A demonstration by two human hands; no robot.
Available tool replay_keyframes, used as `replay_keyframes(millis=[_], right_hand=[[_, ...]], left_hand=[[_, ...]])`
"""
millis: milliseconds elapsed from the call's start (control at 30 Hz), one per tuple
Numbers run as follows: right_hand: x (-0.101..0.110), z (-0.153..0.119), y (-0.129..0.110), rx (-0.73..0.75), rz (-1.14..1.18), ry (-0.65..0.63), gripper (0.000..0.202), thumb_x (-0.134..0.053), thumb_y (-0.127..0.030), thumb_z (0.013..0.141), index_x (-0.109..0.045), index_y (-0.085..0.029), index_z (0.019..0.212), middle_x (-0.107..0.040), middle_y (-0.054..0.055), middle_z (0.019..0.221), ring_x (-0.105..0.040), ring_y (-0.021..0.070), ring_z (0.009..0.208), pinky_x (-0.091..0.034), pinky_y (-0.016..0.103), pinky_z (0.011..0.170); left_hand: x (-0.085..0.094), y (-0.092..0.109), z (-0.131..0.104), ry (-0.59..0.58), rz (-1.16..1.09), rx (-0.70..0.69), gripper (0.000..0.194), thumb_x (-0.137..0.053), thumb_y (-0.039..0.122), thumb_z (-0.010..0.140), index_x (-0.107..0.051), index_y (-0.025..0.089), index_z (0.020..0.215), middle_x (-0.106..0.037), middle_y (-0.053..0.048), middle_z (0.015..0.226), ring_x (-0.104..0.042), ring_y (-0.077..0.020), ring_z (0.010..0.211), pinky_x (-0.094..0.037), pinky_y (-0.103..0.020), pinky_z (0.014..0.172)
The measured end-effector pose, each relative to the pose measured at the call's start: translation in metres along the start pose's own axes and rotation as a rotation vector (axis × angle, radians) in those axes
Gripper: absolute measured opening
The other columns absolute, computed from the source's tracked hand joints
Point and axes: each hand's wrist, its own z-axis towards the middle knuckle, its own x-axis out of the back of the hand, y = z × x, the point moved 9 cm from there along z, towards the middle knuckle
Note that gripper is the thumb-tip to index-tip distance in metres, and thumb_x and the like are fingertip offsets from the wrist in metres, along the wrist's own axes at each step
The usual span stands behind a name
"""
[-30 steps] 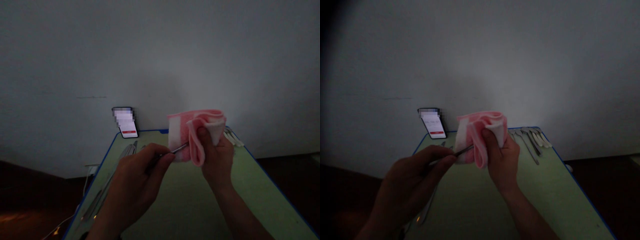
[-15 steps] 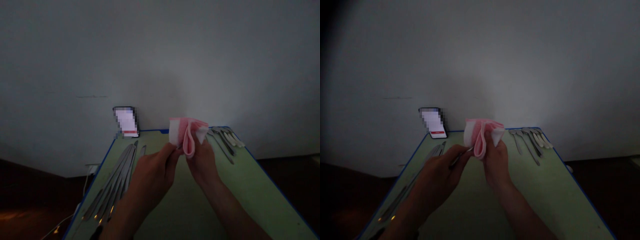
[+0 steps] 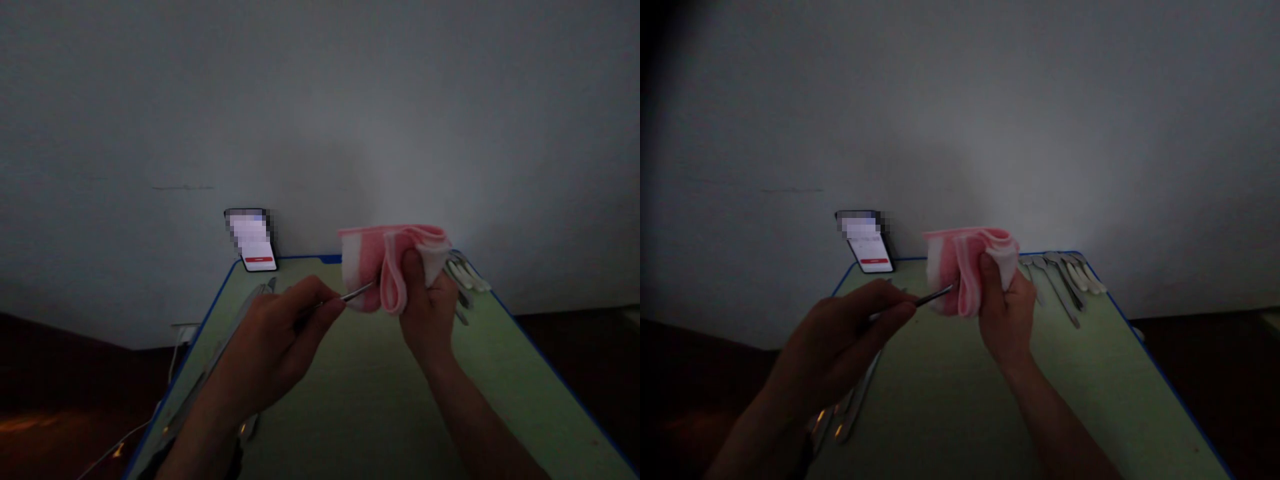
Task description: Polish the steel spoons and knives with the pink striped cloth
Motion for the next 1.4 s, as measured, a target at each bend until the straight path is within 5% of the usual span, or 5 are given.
replay_keyframes(millis=[367,733,1000,1167,1400], right_hand=[[-0.062,-0.037,0.043,-0.595,0.706,-0.120,0.019,-0.050,-0.035,0.079,-0.047,-0.020,0.068,-0.044,-0.003,0.060,-0.039,0.0096,0.052,-0.034,0.022,0.047],[-0.039,-0.008,0.044,-0.457,0.531,-0.117,0.012,-0.053,-0.032,0.074,-0.046,-0.022,0.071,-0.041,-0.002,0.063,-0.036,0.0113,0.055,-0.036,0.023,0.049],[-0.071,-0.039,0.044,-0.518,0.567,-0.264,0.016,-0.053,-0.032,0.075,-0.044,-0.021,0.067,-0.040,-0.003,0.057,-0.036,0.0104,0.051,-0.035,0.023,0.047],[-0.061,-0.026,0.046,-0.408,0.429,-0.288,0.027,-0.049,-0.045,0.081,-0.048,-0.019,0.072,-0.044,-0.003,0.060,-0.040,0.0104,0.053,-0.034,0.023,0.049],[-0.069,-0.024,0.022,-0.132,0.021,-0.888,0.029,-0.046,-0.042,0.085,-0.056,-0.018,0.074,-0.054,-0.002,0.066,-0.046,0.0104,0.058,-0.036,0.022,0.055]], left_hand=[[-0.038,-0.001,0.005,-0.018,0.096,0.114,0.017,-0.036,0.029,0.092,-0.048,0.019,0.088,-0.058,0.003,0.060,-0.053,-0.0122,0.048,-0.031,-0.023,0.047],[-0.043,-0.001,-0.015,-0.498,-0.134,0.004,0.031,-0.032,0.031,0.094,-0.056,0.021,0.077,-0.062,0.003,0.068,-0.059,-0.0110,0.065,-0.040,-0.021,0.060],[-0.048,-0.010,0.001,-0.365,-0.021,-0.007,0.035,-0.039,0.034,0.091,-0.063,0.019,0.071,-0.066,0.001,0.064,-0.061,-0.0110,0.058,-0.041,-0.020,0.058],[-0.039,-0.030,-0.001,-0.367,0.026,0.064,0.033,-0.041,0.038,0.090,-0.061,0.020,0.071,-0.061,0.004,0.055,-0.057,-0.0098,0.050,-0.037,-0.019,0.051],[-0.001,-0.038,0.007,-0.050,-0.103,0.160,0.029,-0.040,0.042,0.089,-0.052,0.016,0.095,-0.060,0.002,0.065,-0.054,-0.0104,0.053,-0.038,-0.020,0.049]])
